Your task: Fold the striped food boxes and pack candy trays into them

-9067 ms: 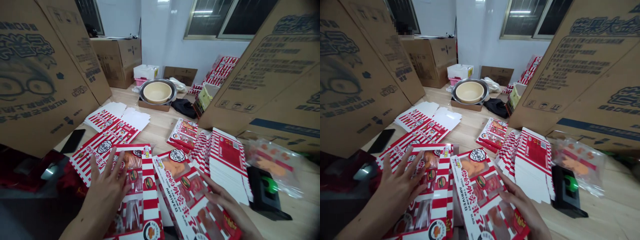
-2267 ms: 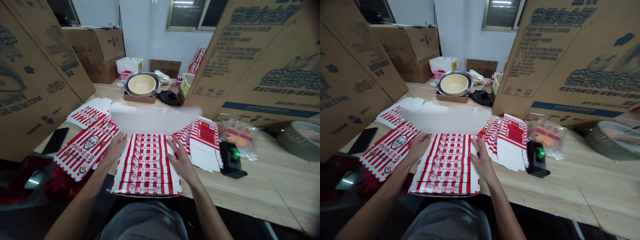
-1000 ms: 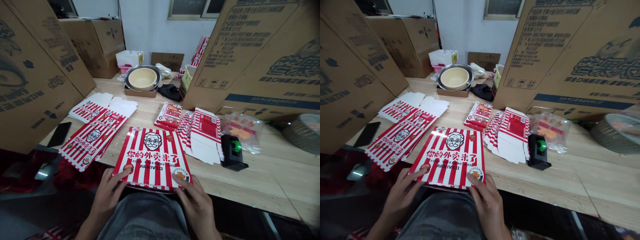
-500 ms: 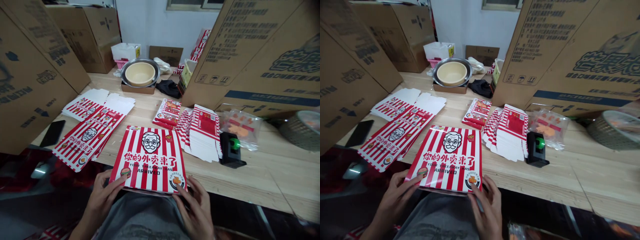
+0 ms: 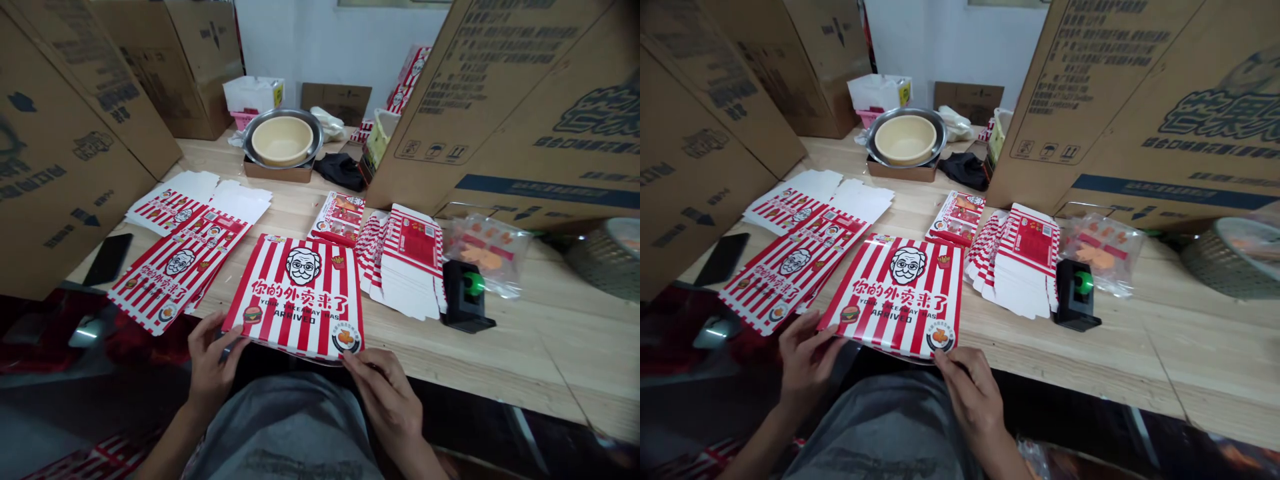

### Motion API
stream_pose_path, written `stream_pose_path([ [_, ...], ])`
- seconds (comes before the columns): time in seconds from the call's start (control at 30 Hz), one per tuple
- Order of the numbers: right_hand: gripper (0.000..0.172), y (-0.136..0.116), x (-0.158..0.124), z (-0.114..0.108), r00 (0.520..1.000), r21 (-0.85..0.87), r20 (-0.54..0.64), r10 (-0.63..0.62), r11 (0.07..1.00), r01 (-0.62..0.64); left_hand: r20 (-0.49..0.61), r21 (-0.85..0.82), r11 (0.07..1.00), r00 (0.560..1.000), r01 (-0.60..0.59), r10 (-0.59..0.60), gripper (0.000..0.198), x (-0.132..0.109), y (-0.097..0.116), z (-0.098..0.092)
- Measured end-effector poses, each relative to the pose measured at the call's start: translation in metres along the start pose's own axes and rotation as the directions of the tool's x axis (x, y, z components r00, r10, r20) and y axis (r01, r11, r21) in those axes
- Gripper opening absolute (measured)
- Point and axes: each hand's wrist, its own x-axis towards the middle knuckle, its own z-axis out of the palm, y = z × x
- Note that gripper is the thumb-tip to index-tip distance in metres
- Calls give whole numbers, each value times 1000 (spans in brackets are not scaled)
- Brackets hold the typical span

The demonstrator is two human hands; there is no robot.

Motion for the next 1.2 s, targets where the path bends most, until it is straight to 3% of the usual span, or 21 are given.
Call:
stream_pose_path([
  [0.13, 49, 2, -9, 3, 997, -38, 59, 56, 998, -54, 22, 19, 999, 999, -38, 37, 34, 2, -2, 1],
  [0.27, 44, 4, -8, 4, 996, -50, -34, 80, 995, -82, 62, 114, 984, 989, -138, 131, 35, -1, -5, 4],
  [0.47, 33, 13, 19, -8, 991, -35, 92, -97, 994, 100, -16, 170, 954, 968, -245, 252, 26, 7, -5, 16],
  [0.57, 26, 22, 30, -11, 969, -60, 167, -181, 979, 193, -34, 138, 964, 971, -228, 235, 29, 11, -5, 21],
  [0.67, 26, 29, 33, -9, 971, 36, 191, -143, 990, 139, -51, 99, 981, 984, -167, 172, 29, 12, -2, 26],
  [0.77, 29, 32, 32, -7, 981, 141, 191, -42, 990, 15, -71, 63, 985, 984, -162, 166, 28, 14, 3, 30],
  [0.87, 31, 32, 31, -4, 985, 213, 171, 3, 976, -40, -9, 21, 966, 966, -258, 258, 24, 17, 8, 34],
  [0.97, 36, 32, 31, 3, 992, 245, 123, -13, 969, -17, 3, 75, 950, 952, -304, 305, 17, 19, 12, 41],
  [1.2, 37, 27, 40, 16, 997, 152, 25, -67, 986, 62, -48, 115, 959, 963, -258, 264, 16, 21, 27, 54],
])
